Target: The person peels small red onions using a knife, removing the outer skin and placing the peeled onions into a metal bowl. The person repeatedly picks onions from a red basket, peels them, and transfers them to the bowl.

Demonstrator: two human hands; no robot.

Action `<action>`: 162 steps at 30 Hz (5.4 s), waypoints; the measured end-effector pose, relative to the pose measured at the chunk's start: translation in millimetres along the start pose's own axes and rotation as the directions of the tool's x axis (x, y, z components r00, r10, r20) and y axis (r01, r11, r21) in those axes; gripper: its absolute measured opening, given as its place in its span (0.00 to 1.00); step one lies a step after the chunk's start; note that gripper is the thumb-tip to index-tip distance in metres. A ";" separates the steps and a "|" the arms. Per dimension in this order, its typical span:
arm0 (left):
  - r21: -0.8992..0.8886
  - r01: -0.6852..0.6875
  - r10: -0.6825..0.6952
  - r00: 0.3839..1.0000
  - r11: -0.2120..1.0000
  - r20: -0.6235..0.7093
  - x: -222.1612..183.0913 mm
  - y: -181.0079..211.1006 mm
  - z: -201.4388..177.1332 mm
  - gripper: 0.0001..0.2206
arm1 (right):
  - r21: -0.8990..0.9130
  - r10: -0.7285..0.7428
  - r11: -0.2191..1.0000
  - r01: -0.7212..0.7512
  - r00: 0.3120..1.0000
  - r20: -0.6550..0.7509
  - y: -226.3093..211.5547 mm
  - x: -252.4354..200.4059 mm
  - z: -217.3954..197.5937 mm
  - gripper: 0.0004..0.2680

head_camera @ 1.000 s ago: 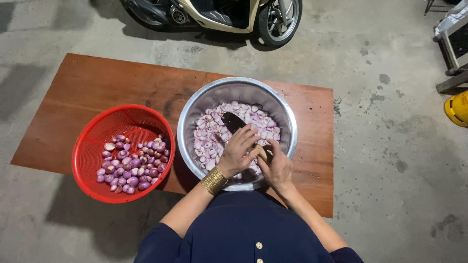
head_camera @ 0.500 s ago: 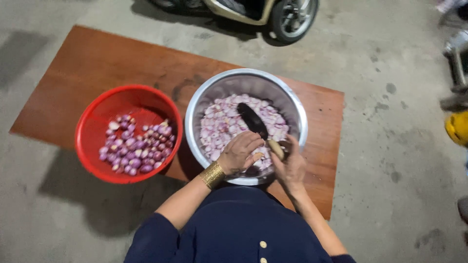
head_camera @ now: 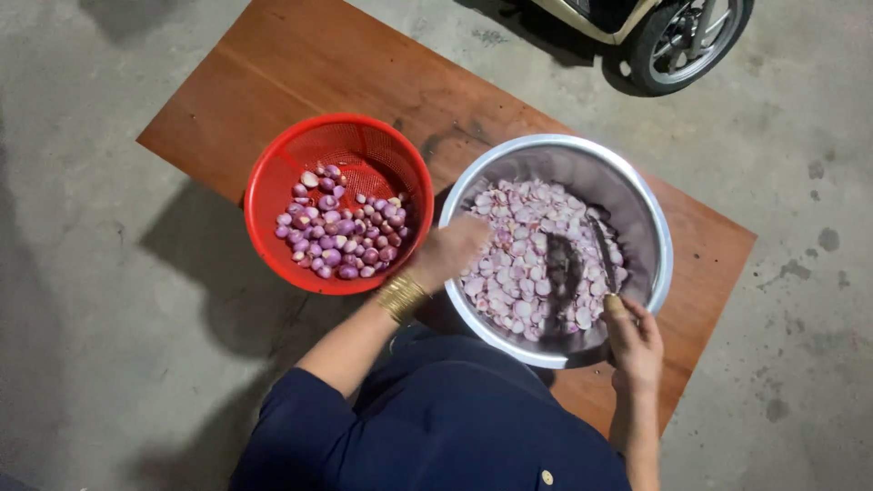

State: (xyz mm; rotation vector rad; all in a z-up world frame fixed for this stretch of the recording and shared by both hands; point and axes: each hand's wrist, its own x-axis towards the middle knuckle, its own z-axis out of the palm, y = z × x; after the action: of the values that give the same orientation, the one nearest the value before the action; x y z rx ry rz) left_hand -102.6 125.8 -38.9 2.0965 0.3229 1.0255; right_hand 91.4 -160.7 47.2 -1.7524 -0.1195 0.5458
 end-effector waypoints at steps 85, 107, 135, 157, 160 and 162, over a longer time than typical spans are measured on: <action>-0.623 0.776 -0.430 0.597 0.096 0.677 70.8 61.8 69.5 0.13 | -0.343 -0.446 0.873 0.346 0.852 -0.276 -12.0 -78.8 126.6 0.11; -0.639 0.769 -0.474 0.567 0.012 0.674 72.7 4.9 78.1 0.12 | -0.433 -0.467 0.835 0.340 0.854 -0.229 4.2 -92.7 133.7 0.12; -0.435 0.866 -0.558 0.493 0.245 0.667 65.5 -27.2 75.2 0.18 | -0.511 -0.600 0.727 0.459 0.786 -0.148 25.6 -112.8 136.6 0.11; -0.676 0.735 -0.515 0.559 -0.054 0.650 56.5 0.7 84.5 0.12 | -0.487 -0.564 0.771 0.411 0.796 -0.221 10.7 -95.7 126.3 0.11; -0.666 0.745 -0.467 0.574 -0.043 0.673 56.7 4.1 83.5 0.14 | -0.512 -0.536 0.768 0.385 0.824 -0.184 11.1 -100.3 128.7 0.13; -0.652 0.757 -0.486 0.555 -0.042 0.675 55.0 -1.5 87.7 0.12 | -0.548 -0.547 0.745 0.380 0.818 -0.177 9.1 -101.4 130.2 0.13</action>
State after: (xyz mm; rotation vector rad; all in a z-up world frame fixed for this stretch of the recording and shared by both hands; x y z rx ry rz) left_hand -0.6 109.0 -42.6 0.6931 0.3903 0.1459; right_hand -54.8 -83.6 48.5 -2.1815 -0.4927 -0.1857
